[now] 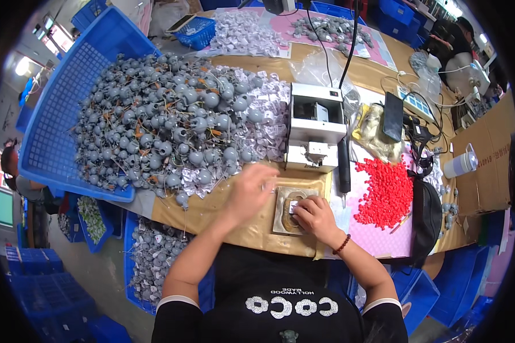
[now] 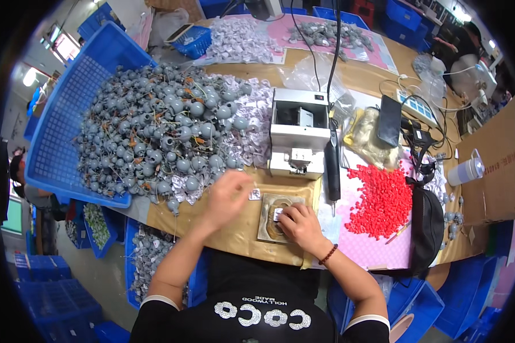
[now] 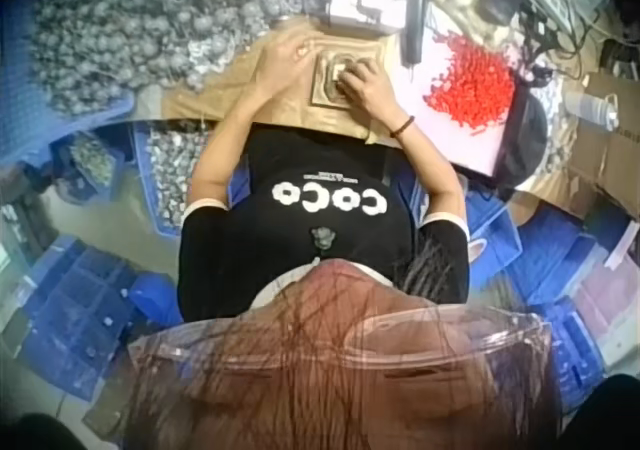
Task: Assembling small plastic or mechanical components using a suspended electric screwdriver.
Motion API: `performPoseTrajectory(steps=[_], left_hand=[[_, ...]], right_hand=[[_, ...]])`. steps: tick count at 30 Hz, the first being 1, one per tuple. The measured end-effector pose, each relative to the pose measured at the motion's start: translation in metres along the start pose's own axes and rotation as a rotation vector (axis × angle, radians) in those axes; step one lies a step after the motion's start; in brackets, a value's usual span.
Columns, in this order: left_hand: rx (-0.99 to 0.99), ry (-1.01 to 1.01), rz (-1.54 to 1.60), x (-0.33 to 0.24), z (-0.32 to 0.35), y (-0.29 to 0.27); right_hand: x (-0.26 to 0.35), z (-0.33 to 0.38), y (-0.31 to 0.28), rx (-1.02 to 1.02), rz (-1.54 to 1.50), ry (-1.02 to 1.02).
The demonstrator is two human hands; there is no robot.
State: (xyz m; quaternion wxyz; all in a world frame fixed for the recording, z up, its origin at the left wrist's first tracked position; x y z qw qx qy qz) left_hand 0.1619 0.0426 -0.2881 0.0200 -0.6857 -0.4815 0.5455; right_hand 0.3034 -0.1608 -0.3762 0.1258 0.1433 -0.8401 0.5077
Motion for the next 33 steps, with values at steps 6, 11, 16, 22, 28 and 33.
performPoseTrajectory(steps=[6,11,16,22,28,33], left_hand=[[-0.374,0.061,-0.423,0.016,-0.129,-0.08],[-0.368,-0.398,-0.002,0.108,-0.186,-0.089],[-0.368,-0.186,0.482,0.045,-0.217,-0.118],[-0.065,-0.11,0.294,-0.087,-0.187,-0.13],[0.139,0.284,0.053,-0.12,-0.08,-0.046],[0.159,0.462,-0.087,-0.102,0.004,-0.004]], right_hand=[[-0.003,0.006,0.002,-0.032,-0.031,0.073],[0.003,-0.002,-0.008,-0.07,-0.266,0.213],[-0.008,-0.006,-0.034,-0.173,-0.492,0.374],[0.015,-0.068,-0.107,-0.272,-0.581,0.275],[0.036,-0.12,-0.127,-0.225,-1.62,0.58],[0.022,-0.096,-0.116,-0.132,-1.461,0.689]])
Point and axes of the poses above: each hand's wrist, its own z-axis away from the middle knuckle, its own y-axis out of the palm, x = y × z, the point moved 2 cm from there along -z, towards the middle knuckle
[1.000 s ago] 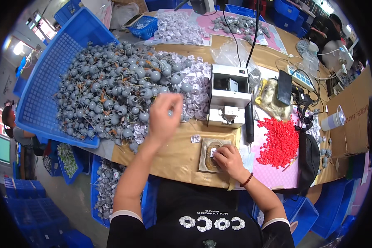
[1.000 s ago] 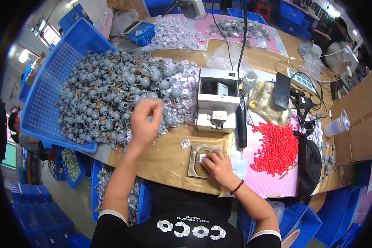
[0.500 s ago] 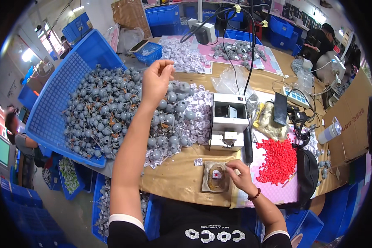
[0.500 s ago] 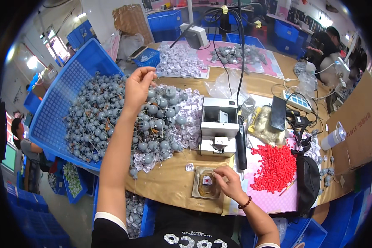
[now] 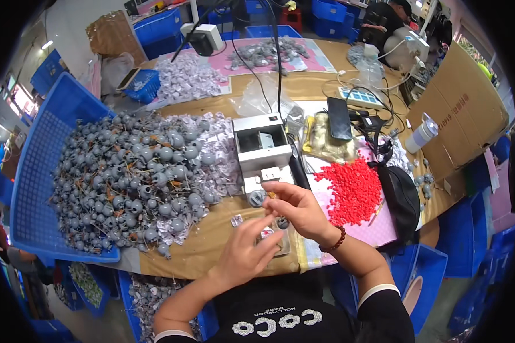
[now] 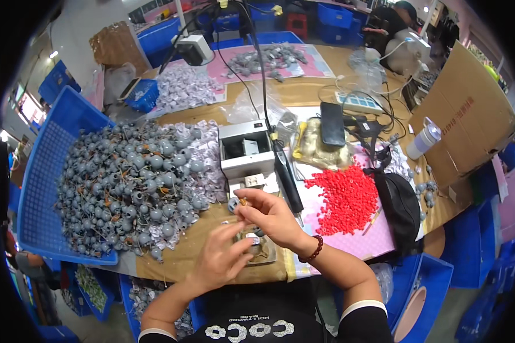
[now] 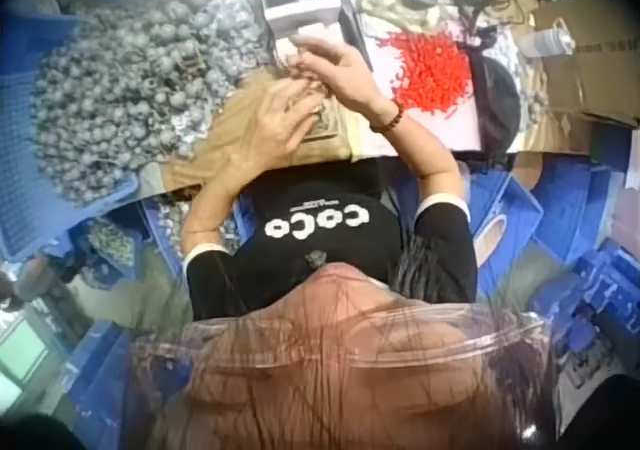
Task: Assembling small plastic or mechanical components using a suspended electric screwdriver.
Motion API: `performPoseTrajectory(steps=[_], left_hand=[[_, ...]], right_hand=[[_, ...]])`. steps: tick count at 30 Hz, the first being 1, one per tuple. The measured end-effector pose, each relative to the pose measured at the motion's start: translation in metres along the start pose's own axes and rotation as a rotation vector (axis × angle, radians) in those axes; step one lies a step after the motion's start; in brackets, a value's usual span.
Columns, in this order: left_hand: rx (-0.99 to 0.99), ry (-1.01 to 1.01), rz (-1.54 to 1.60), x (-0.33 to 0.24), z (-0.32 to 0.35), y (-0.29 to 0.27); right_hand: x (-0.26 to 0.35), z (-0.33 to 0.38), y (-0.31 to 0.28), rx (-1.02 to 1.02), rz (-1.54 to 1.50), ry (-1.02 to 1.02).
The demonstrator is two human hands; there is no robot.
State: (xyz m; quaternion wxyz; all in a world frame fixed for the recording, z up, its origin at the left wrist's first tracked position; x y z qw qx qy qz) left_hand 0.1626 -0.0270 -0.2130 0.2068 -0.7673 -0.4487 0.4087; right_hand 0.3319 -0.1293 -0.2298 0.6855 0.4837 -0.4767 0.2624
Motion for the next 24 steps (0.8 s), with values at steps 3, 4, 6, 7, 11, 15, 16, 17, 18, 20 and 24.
performPoseTrajectory(steps=[3,4,6,7,11,15,16,17,18,20,24], left_hand=[[-0.135,-0.145,0.093,0.014,0.026,0.019],[-0.186,-0.228,0.16,0.021,0.029,0.029],[-0.155,-0.367,0.223,0.022,0.036,0.035],[-0.138,-0.434,0.254,0.022,0.04,0.037],[0.019,-0.579,0.39,0.022,0.072,0.046],[0.107,-0.865,0.527,0.021,0.104,0.06],[0.085,-0.781,0.437,0.024,0.107,0.066],[0.074,-0.733,0.369,0.026,0.109,0.071],[0.064,-0.688,0.301,0.026,0.112,0.076],[0.07,-0.657,0.212,0.028,0.116,0.082],[0.071,-0.539,0.092,0.033,0.114,0.089]], right_hand=[[-0.005,0.009,0.002,0.151,0.281,0.016],[-0.017,0.012,0.001,0.231,0.381,-0.071],[-0.004,0.018,0.01,0.302,0.203,0.089],[-0.007,0.019,0.007,0.309,0.162,0.101],[-0.044,0.022,-0.023,0.167,0.533,-0.051],[-0.09,0.032,-0.031,0.172,1.188,-0.397],[-0.105,0.034,-0.034,0.169,1.306,-0.464],[-0.112,0.033,-0.037,0.167,1.348,-0.497],[-0.118,0.033,-0.038,0.163,1.39,-0.527],[-0.124,0.032,-0.039,0.143,1.422,-0.567],[-0.129,0.026,-0.042,0.146,1.505,-0.598]])
Point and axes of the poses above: each hand's wrist, its own z-axis away from the middle knuckle, its own y-axis out of the palm, x = y × z, the point moved 2 cm from there along -z, towards the middle knuckle
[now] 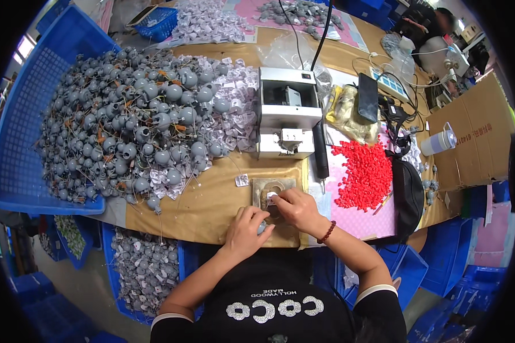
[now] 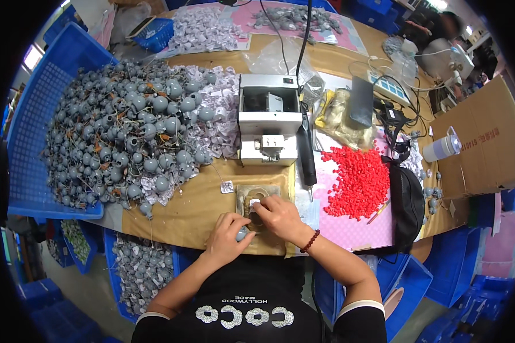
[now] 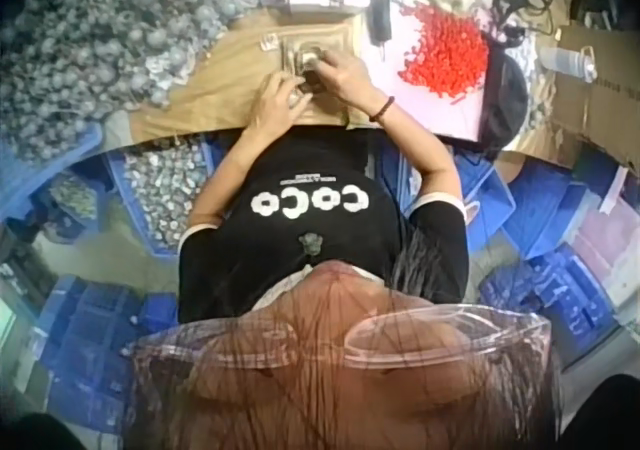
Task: Assembling small plastic or mechanical components using a suspended electric screwdriver.
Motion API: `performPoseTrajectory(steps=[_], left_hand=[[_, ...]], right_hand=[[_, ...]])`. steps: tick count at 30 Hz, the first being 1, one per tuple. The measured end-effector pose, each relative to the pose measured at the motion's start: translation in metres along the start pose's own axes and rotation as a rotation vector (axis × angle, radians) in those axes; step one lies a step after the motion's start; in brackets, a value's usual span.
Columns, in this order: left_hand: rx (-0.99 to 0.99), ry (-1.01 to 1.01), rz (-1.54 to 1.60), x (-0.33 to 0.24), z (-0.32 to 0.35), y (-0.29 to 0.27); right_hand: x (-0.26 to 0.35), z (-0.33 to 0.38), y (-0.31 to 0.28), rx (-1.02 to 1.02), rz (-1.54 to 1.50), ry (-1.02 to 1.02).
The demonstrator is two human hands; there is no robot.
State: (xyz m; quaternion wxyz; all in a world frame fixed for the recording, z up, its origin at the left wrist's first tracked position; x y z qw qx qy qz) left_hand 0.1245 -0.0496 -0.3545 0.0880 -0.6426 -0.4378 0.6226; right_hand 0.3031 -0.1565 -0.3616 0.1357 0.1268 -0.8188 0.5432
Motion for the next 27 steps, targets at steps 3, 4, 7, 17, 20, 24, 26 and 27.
performPoseTrajectory(steps=[3,4,7,17,20,24,26,27], left_hand=[[0.024,0.007,0.021,-0.001,-0.006,0.003],[0.03,0.006,0.026,-0.002,-0.007,0.002],[0.054,0.019,0.037,0.0,-0.007,0.005],[-0.009,-0.01,-0.228,-0.012,-0.009,-0.003],[-0.008,0.012,-0.313,-0.015,-0.008,-0.004],[0.005,0.024,-0.364,-0.014,-0.005,0.007],[-0.014,0.048,-0.421,-0.017,-0.007,0.013],[-0.019,0.061,-0.446,-0.018,-0.008,0.017]], right_hand=[[-0.007,0.002,0.005,0.04,0.039,-0.018],[-0.007,0.002,0.007,0.048,0.051,-0.026],[-0.002,-0.001,-0.001,0.143,0.077,-0.04],[0.006,0.003,-0.006,0.262,0.189,-0.216],[0.01,0.001,-0.003,0.286,0.226,-0.282],[0.006,0.002,-0.001,0.343,0.217,-0.316],[0.005,0.005,-0.003,0.322,0.189,-0.292],[0.003,0.006,-0.005,0.292,0.153,-0.267]])
Point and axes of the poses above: each hand's wrist, its own z-axis away from the middle knuckle, its own y-axis out of the palm, x = y × z, the point moved 2 cm from there along -z, towards the middle knuckle
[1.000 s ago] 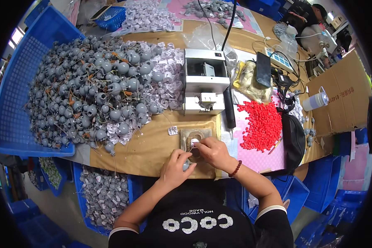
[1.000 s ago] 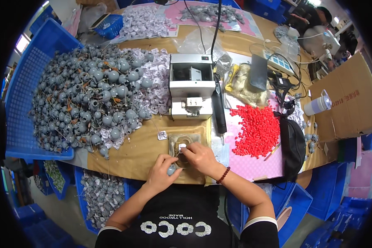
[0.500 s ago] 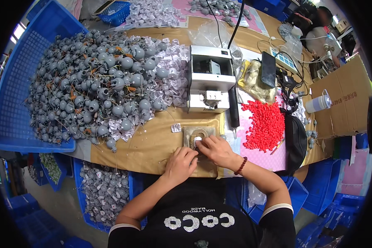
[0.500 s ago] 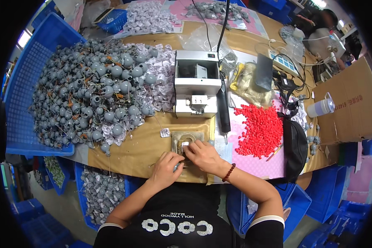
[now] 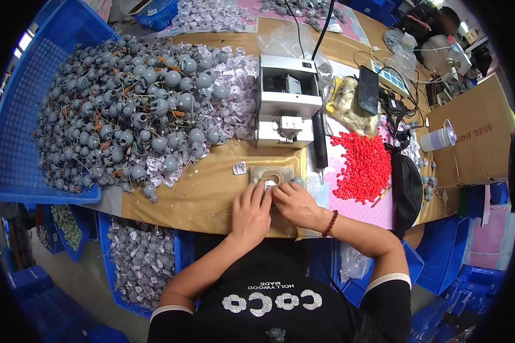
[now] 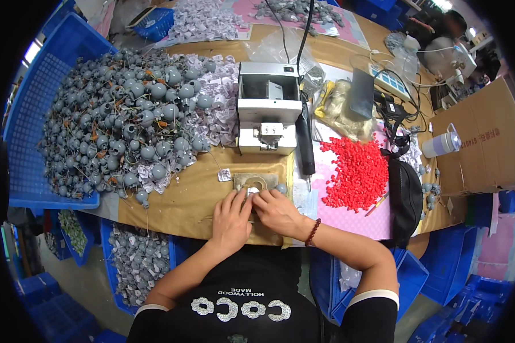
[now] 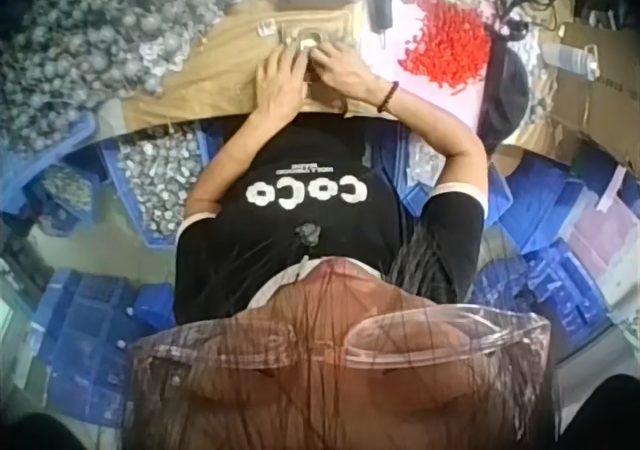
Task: Assembling small plastic or mechanical components using a suspended electric screwdriver.
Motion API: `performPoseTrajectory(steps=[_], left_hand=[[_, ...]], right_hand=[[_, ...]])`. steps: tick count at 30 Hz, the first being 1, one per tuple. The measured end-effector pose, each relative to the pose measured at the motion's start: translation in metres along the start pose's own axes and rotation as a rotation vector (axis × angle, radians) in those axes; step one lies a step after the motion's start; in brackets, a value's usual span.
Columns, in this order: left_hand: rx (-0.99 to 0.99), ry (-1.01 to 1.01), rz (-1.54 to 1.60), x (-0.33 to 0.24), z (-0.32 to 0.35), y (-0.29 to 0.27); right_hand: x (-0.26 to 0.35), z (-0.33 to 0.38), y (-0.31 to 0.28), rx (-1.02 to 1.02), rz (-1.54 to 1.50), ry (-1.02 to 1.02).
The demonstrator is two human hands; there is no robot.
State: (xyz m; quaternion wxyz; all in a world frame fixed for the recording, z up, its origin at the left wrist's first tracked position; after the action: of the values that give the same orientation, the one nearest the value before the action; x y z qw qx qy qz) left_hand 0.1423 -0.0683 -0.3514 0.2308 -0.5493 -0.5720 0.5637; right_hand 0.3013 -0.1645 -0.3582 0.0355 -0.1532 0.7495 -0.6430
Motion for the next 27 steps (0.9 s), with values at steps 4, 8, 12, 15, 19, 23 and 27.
performPoseTrajectory(steps=[4,8,12,15,19,23,27], left_hand=[[0.015,0.064,-0.027,0.006,-0.004,0.022],[0.014,0.087,0.016,0.013,-0.005,0.022],[-0.019,0.086,0.064,0.019,-0.008,0.025],[-0.041,0.078,0.102,0.021,-0.008,0.029],[-0.054,0.079,0.113,0.023,-0.009,0.027],[-0.06,0.065,0.136,0.025,-0.007,0.028],[-0.062,0.06,0.158,0.026,-0.006,0.028]], right_hand=[[-0.02,0.017,-0.01,-0.242,-0.449,0.343],[-0.046,0.052,-0.024,-0.264,-0.555,0.534],[-0.038,0.057,-0.021,-0.124,-0.437,0.43],[-0.042,0.057,0.006,-0.159,-0.349,0.386],[-0.045,0.053,0.019,-0.36,-0.366,0.449],[-0.047,0.044,0.015,-0.472,-1.175,0.921],[-0.05,0.037,0.02,-0.433,-1.96,0.981]])
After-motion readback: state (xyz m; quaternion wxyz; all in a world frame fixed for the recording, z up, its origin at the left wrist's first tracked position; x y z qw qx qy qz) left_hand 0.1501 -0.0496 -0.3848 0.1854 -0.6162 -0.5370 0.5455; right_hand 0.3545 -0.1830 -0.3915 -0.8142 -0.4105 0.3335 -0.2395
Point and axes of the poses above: each hand's wrist, its own z-axis away from the middle knuckle, its own y-axis out of the palm, x = y × z, the point moved 2 cm from there along -z, towards the middle knuckle
